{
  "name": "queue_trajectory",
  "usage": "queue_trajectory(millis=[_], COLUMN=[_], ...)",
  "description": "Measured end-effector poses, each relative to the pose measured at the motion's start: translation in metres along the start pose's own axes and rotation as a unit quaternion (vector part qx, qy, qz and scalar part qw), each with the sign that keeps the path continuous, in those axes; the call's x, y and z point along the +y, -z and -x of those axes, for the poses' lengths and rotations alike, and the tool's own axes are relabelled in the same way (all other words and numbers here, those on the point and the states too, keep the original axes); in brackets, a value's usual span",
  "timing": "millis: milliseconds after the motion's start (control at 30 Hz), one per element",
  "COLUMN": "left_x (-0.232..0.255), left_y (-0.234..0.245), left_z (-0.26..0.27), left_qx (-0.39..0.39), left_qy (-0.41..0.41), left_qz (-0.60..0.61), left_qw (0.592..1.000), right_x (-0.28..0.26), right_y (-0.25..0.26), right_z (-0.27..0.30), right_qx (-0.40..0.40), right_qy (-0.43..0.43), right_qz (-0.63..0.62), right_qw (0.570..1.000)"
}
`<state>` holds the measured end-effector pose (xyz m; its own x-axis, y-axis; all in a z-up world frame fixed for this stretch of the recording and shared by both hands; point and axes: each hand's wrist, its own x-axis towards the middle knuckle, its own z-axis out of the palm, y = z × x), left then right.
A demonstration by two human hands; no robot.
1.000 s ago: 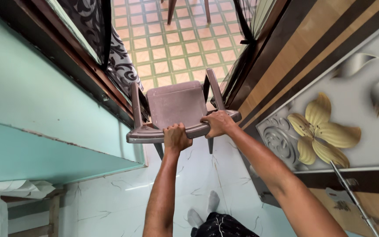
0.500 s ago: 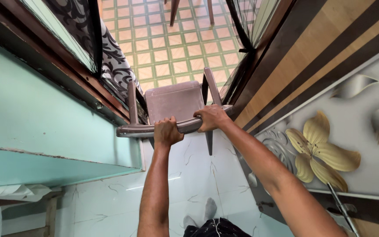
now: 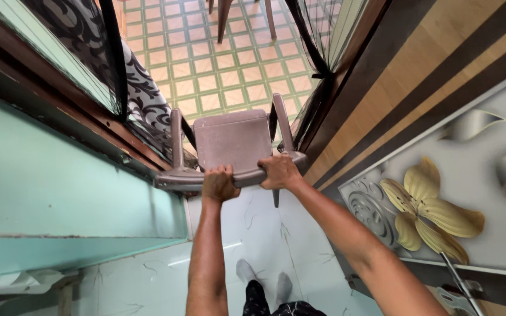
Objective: The person moves a brown plastic chair from a bedroom to an outdoor patio area. They carry the chair through a doorway and place it among other chairs on the tiled floor.
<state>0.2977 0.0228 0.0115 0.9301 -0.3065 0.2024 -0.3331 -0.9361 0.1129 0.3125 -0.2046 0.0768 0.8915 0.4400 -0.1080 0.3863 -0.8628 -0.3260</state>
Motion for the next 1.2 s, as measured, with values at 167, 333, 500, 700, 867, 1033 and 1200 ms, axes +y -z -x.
queue_trajectory(millis=[167, 333, 500, 700, 867, 1033, 1200], left_x=[-0.006, -0.027, -0.047, -0.067, -0.066, -0.076, -0.084], left_y=[-0.022, -0.028, -0.016, -0.012, -0.013, -0.020, -0.031], left_z=[-0.017, -0.053, -0.081, -0.109, -0.135, -0.151, -0.152], left_qx=[0.009, 0.009, 0.020, 0.033, -0.019, 0.041, 0.051], left_qy=[-0.044, -0.059, -0.061, -0.072, -0.069, -0.068, -0.078], left_qz=[0.021, 0.027, 0.006, 0.012, -0.019, 0.002, 0.006], left_qw=[0.999, 0.998, 0.998, 0.997, 0.997, 0.997, 0.996], right_x=[0.017, 0.029, 0.020, 0.023, 0.038, 0.047, 0.050], right_y=[-0.007, -0.001, 0.014, 0.021, 0.033, 0.035, 0.024], right_z=[-0.016, -0.047, -0.083, -0.117, -0.133, -0.152, -0.167], right_qx=[0.044, 0.076, 0.029, 0.026, 0.022, 0.035, -0.042], right_qy=[0.046, 0.054, 0.025, 0.035, 0.009, 0.028, 0.012], right_qz=[0.004, -0.023, 0.021, 0.053, 0.053, 0.058, 0.068], right_qw=[0.998, 0.995, 0.999, 0.998, 0.998, 0.997, 0.997])
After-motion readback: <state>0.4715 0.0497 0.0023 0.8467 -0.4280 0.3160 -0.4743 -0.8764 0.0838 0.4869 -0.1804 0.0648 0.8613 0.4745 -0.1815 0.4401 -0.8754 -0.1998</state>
